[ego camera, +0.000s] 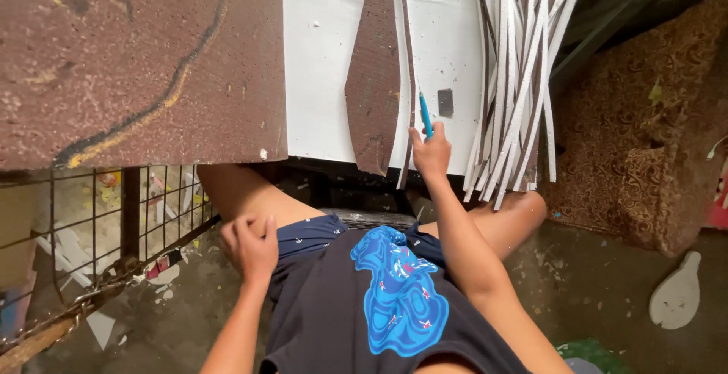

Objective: Cutting thin strips of material from a larger sheet using a utility knife and a triangular guide.

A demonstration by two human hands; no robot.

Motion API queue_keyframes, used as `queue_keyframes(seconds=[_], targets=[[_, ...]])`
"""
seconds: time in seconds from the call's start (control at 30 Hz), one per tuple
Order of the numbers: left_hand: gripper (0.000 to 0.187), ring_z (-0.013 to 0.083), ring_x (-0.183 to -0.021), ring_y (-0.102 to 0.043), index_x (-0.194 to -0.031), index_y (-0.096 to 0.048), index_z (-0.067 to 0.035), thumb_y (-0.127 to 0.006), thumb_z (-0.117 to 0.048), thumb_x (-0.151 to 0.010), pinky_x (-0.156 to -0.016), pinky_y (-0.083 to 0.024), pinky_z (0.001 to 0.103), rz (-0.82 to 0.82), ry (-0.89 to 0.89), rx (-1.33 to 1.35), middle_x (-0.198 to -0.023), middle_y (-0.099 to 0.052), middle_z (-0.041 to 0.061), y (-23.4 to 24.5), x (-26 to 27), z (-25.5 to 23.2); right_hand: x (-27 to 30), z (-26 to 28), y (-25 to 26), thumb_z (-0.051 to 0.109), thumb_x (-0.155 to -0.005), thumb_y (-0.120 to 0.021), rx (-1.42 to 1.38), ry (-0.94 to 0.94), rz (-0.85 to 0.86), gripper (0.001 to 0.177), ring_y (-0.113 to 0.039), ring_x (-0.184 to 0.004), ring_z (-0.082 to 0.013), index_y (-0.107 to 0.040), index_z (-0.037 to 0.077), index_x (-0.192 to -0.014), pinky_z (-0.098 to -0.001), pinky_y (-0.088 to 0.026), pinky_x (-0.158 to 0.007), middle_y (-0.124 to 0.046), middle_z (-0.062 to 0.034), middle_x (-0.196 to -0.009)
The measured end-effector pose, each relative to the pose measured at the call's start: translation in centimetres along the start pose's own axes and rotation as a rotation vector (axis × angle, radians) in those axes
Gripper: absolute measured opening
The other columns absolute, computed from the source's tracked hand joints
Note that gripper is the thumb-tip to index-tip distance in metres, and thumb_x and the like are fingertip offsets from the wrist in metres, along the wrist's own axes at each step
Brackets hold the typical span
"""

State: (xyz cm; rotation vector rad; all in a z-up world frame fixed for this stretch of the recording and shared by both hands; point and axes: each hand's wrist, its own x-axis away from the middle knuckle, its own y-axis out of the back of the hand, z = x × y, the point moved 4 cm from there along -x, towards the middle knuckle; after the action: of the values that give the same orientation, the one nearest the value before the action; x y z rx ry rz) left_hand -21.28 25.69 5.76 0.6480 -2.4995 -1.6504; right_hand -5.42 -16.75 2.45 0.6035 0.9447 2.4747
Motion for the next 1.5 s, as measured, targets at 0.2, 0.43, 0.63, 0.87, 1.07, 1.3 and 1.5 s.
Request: queue_keyframes(seconds=[0.2, 0.43, 0.63, 0.87, 1.07, 1.3, 1.5], targets=[[0.098, 0.0376, -0.149, -0.030, -0.145, -0.018, -0.022, -0.068, -0.080, -0.083, -0.123, -0.023, 0.058, 0.394, 0.920, 0.492, -0.160, -0.028, 0.016, -2.1, 0.4, 4.4, -0.3, -0.1, -1.7, 0.025, -0.087, -0.074, 0.181, 0.149, 0.040, 0.026, -0.069, -0.078, -0.0413, -0.052, 0.013, -0.096, -0.0534, -0.055, -0.070, -0.061, -0.0105, -0.081], [0.139, 0.0440, -0.155, -0.006, -0.162, -0.017, 0.000, -0.053, -0.098, -0.071, -0.125, -0.008, 0.063, 0.678, 1.112, 0.551, -0.167, -0.004, 0.027, 3.1, -2.6, -0.9, 0.9, 0.7, 5.3, 0.031, -0.094, -0.063, 0.173, 0.456, -0.256, 0.021, -0.064, -0.066, -0.0431, -0.057, 0.011, -0.094, -0.0500, -0.051, -0.058, -0.054, -0.0165, -0.072], [0.130, 0.0437, -0.154, -0.012, -0.162, -0.016, 0.000, -0.054, -0.092, -0.078, -0.125, -0.012, 0.060, 0.594, 1.011, 0.603, -0.165, -0.014, 0.028, 4.1, -4.4, -3.1, -1.2, -1.3, 16.0, 0.028, -0.101, -0.070, 0.236, 0.356, -0.364, 0.017, -0.067, -0.067, -0.0270, -0.059, 0.017, -0.094, -0.0402, -0.056, -0.064, -0.065, -0.0034, -0.079], [0.129, 0.0353, -0.148, -0.027, -0.154, -0.033, 0.003, -0.054, -0.089, -0.064, -0.119, -0.022, 0.053, 0.710, 1.142, 0.532, -0.160, -0.028, 0.019, 4.0, -4.0, -2.0, -3.8, -5.3, 19.2, 0.037, -0.094, -0.075, 0.328, 0.125, -0.363, 0.031, -0.067, -0.077, -0.0362, -0.052, 0.017, -0.097, -0.0531, -0.050, -0.068, -0.065, -0.0064, -0.085], [0.099, 0.0457, -0.119, -0.059, -0.122, -0.063, 0.004, -0.054, -0.088, -0.089, -0.102, -0.044, 0.057, 0.770, 0.777, 0.162, -0.124, -0.060, 0.028, -0.1, -3.2, 7.9, -3.7, -5.7, 19.8, 0.054, -0.099, -0.074, 0.260, 0.171, -0.472, 0.041, -0.070, -0.075, -0.0361, -0.056, 0.017, -0.094, -0.0509, -0.054, -0.073, -0.065, -0.0036, -0.080], [0.028, 0.0268, -0.095, -0.073, -0.097, -0.075, -0.027, -0.072, -0.053, -0.089, -0.087, -0.057, 0.041, 0.556, 0.135, 0.226, -0.089, -0.076, 0.000, -3.1, -6.9, -10.2, -3.0, -1.1, 16.6, 0.041, -0.111, -0.060, 0.033, 0.318, -0.550, 0.032, -0.066, -0.065, -0.0286, -0.054, 0.017, -0.090, -0.0404, -0.053, -0.065, -0.058, -0.0047, -0.072], [0.078, 0.0438, -0.143, -0.032, -0.158, -0.036, -0.015, -0.067, -0.048, -0.095, -0.110, -0.036, 0.059, 0.667, -0.127, 0.183, -0.159, -0.028, 0.023, -9.3, -11.5, -24.3, 1.3, 5.4, 5.2, 0.029, -0.103, -0.066, -0.374, 0.165, 0.075, 0.022, -0.068, -0.113, -0.0400, -0.053, 0.012, -0.095, -0.0586, -0.052, -0.095, -0.072, -0.0197, -0.113]])
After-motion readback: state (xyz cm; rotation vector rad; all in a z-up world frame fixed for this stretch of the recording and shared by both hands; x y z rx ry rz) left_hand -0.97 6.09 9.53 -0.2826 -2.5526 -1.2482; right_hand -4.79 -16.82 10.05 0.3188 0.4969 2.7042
